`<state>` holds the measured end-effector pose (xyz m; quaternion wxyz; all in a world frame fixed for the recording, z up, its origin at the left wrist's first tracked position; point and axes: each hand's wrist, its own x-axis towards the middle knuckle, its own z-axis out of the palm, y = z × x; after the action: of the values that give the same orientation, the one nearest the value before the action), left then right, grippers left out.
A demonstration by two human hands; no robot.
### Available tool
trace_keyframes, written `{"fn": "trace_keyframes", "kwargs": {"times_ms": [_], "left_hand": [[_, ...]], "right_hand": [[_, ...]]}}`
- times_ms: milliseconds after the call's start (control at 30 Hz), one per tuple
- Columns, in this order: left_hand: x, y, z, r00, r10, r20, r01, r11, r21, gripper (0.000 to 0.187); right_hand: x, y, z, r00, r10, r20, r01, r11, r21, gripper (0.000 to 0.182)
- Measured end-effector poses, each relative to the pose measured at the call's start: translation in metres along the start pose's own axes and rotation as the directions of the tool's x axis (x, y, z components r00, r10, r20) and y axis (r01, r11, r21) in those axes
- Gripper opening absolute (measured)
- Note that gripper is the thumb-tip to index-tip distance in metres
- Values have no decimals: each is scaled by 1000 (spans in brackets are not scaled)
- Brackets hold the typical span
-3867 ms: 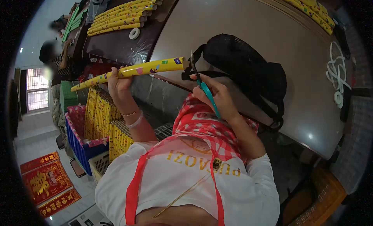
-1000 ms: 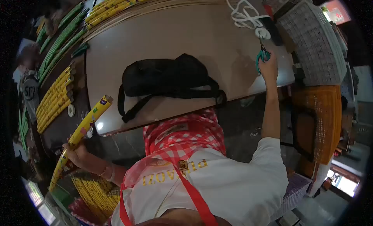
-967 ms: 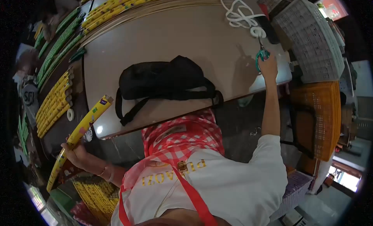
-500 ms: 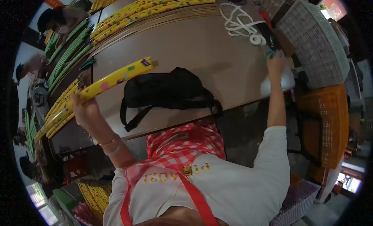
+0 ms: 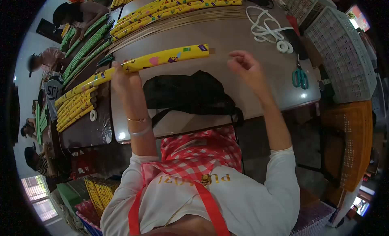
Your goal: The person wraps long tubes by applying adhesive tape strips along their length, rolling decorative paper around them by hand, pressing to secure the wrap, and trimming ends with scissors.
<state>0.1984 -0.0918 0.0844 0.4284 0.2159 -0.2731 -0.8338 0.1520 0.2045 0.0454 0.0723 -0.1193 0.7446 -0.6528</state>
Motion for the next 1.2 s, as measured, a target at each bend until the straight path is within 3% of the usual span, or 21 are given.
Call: {"fn": "trace_keyframes", "kwargs": {"times_ms": [33,67,133,267,333,367,433,567,633,667,733,767,833,1000,1167,1200], "left_hand": [[-7,-4,7,1000,5,-15,-5,1000,0,18],[-14,-7,12,999,14,-34,-14,1000,2,18],[-15,-17,9,999,39,1,-39,999,-27,19],[-23,-30,10,998,-14,68,18,999,-50,20],[-31,-34,12,994,-43,101,50,996,-68,21],[-33,-37,11,993,-53,102,60,996,-68,21],[-36,-44,10,986,-72,148,74,997,-7,24],[-55,-57,14,967,-112,231,116,993,-6,27],[-63,-64,11,921,-128,368,155,987,-45,34],[-66,-65,11,919,-135,370,164,985,-48,34],[-73,-65,7,917,-180,356,190,982,5,39],[-75,-66,5,914,-192,357,203,979,8,39],[-80,-67,2,907,-165,389,175,984,8,41],[-89,-60,-10,896,-179,405,173,984,53,44],[-93,-48,-20,894,-180,409,167,984,67,42],[-92,-45,-23,895,-182,407,169,983,69,42]], "right_hand": [[-4,-7,23,995,68,69,-78,986,149,27],[-5,-6,41,994,66,89,-80,984,157,27],[-3,-1,67,993,81,83,-109,898,425,22],[-4,-2,80,996,88,28,-90,863,498,16],[-3,-3,75,988,146,52,-147,776,613,17],[-2,-2,70,988,151,45,-146,779,610,17],[-2,1,59,987,53,-153,32,861,507,31],[-7,-5,47,972,65,-226,75,827,557,41],[-9,-6,39,918,-37,-396,236,852,467,59],[-8,-6,35,915,-38,-402,238,855,460,59],[-12,-1,28,794,-198,-575,377,902,210,76],[-14,3,25,790,-194,-582,372,906,203,76],[-16,9,19,736,-353,-577,326,933,-155,87],[-19,0,32,763,-350,-544,350,931,-107,89],[-29,-10,36,832,-134,-538,306,921,243,75],[-32,-13,35,833,-131,-538,302,922,243,75]]}}
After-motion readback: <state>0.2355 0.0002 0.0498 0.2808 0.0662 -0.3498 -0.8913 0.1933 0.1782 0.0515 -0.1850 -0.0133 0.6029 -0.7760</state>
